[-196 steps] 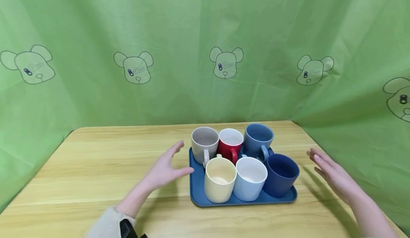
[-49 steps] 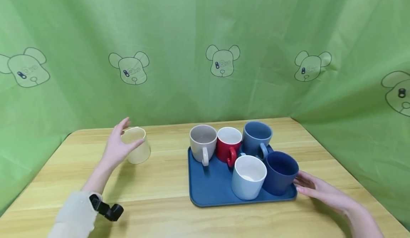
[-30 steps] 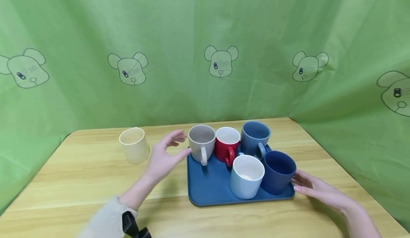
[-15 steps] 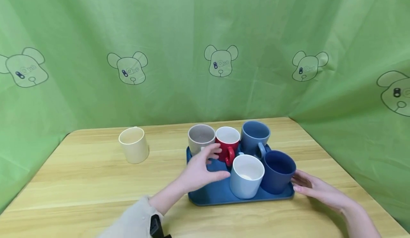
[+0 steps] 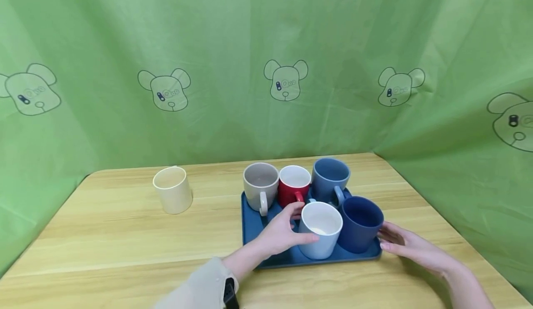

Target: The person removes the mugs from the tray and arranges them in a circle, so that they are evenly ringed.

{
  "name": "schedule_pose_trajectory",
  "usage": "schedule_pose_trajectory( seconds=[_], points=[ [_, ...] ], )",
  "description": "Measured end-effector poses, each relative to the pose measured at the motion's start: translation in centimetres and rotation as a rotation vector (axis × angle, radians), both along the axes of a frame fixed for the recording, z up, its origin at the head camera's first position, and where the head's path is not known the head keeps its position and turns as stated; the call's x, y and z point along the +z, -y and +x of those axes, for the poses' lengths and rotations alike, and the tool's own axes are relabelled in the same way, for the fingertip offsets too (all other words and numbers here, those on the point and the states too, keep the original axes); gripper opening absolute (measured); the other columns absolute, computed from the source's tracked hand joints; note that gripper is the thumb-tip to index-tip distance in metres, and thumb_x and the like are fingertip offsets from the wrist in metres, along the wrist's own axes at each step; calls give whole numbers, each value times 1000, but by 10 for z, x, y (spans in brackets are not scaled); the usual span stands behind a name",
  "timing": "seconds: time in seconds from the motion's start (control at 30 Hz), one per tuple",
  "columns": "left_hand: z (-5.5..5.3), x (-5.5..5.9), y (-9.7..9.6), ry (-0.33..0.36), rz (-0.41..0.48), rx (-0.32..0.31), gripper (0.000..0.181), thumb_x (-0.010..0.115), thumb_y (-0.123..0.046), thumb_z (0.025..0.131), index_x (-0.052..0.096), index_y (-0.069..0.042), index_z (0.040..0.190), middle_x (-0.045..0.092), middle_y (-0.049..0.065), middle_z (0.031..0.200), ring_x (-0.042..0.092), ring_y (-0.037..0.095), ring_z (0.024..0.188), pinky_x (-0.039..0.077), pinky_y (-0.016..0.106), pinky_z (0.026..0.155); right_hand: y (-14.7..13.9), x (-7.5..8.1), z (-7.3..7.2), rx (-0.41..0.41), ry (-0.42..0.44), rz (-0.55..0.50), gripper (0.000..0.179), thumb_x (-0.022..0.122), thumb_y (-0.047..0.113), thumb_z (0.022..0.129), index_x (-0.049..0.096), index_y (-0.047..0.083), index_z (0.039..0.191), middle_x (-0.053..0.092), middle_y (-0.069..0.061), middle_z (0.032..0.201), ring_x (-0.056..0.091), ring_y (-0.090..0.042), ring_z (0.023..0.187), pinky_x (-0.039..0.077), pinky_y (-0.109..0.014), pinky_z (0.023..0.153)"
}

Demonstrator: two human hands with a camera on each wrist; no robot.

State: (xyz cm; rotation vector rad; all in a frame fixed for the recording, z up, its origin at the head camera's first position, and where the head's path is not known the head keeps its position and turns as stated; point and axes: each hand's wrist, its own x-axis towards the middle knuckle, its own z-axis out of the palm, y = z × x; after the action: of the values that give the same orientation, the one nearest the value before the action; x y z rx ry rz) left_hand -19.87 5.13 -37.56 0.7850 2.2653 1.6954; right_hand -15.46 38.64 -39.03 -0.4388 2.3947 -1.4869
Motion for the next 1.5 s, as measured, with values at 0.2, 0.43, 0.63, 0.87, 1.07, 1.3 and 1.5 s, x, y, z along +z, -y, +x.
schedule_pose_trajectory(
  seconds=[0.2,0.43,0.63,0.87,1.07,1.3,1.5],
  points=[
    [-2,-7,-9,-3,37,26,75,80,-21,72,41,-7,134,51,1,126,49,17,110,43,30,89,1,1,-1,11,-8,2,64,47,8,96,7,-19,138,13,-41,140,36,18,110,33,-12,89],
    [-6,-10,-18,-34,11,38,78,83,-21,68,41,-8,132,53,-1,121,50,13,108,42,29,90,-3,-1,-1,20,-21,-17,63,47,5,95,8,-20,137,14,-43,139,37,17,110,34,-12,88],
    [-7,-9,-26,-85,-59,38,85,85,-24,64,41,-10,135,53,-2,118,44,12,107,43,30,86,-4,-5,-1,18,-46,-9,63,48,4,94,10,-22,136,16,-44,137,37,16,110,35,-12,88],
    [-7,-6,-30,-95,-85,53,86,87,-24,61,43,-15,134,53,-3,115,40,12,106,42,30,80,-1,-4,-2,20,-41,-7,63,48,5,94,10,-21,136,17,-43,138,38,16,110,35,-12,88],
    [-6,-5,-33,-100,-92,69,86,87,-25,59,43,-14,132,52,-5,114,40,12,106,41,30,80,-2,-3,-3,23,-39,-23,63,48,5,94,9,-22,136,15,-44,137,38,16,110,35,-12,88],
    [-6,-7,-33,-84,-67,96,82,87,-26,59,44,-16,128,50,-4,112,41,13,105,42,31,79,-2,-5,-4,31,-47,-34,63,48,4,94,9,-23,135,15,-45,137,38,15,110,35,-12,88],
    [-1,0,-29,-72,27,39,80,86,-22,62,43,-17,129,49,-6,112,43,9,104,42,29,83,-3,-5,-3,41,-38,-41,63,47,4,95,7,-23,135,13,-45,137,38,15,110,36,-13,88]
  ],
)
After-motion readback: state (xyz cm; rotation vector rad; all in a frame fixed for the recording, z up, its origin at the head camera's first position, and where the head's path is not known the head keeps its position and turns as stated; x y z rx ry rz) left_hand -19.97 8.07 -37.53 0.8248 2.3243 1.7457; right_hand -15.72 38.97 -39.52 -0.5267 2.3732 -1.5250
